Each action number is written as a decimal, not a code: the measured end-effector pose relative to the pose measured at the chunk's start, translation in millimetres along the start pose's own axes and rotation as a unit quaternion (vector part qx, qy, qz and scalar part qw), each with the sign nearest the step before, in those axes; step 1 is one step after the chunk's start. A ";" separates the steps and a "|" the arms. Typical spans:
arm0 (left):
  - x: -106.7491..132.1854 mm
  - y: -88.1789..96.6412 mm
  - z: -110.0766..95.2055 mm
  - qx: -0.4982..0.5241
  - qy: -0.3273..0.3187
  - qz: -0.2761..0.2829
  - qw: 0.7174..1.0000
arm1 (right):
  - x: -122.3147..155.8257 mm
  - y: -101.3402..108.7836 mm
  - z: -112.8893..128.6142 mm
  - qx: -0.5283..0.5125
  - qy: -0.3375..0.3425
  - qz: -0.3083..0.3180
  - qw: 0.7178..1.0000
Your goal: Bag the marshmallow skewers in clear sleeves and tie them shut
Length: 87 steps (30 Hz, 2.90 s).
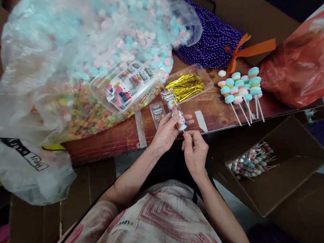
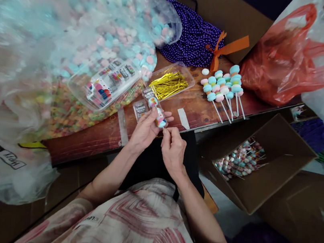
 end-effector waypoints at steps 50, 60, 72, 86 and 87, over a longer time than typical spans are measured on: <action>10.7 42.5 -47.7 0.079 -0.017 0.008 0.997 | -196.0 -43.3 13.8 0.422 0.239 0.114 0.867; 6.1 43.1 -48.9 0.051 -0.072 0.012 0.996 | -188.0 -45.2 20.4 0.463 0.194 0.143 0.853; -1.1 45.8 -44.0 0.060 -0.138 -0.038 0.988 | -174.2 -54.7 36.9 0.498 0.151 0.215 0.826; -7.5 47.8 -42.6 0.042 -0.172 -0.084 0.981 | -184.6 -42.9 21.2 0.174 0.201 0.118 0.957; -7.4 48.0 -42.5 0.041 -0.177 -0.084 0.980 | -186.3 -42.6 19.6 0.153 0.198 0.109 0.962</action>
Point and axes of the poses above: each hand's wrist, its own x-axis away from the middle knuckle, its own y-axis out of the back of the hand, z = x × y, the point moved 3 cm from there along -x, towards the middle knuckle, and after that the axes turned 1 degree about -y, right-handed, at the moved point
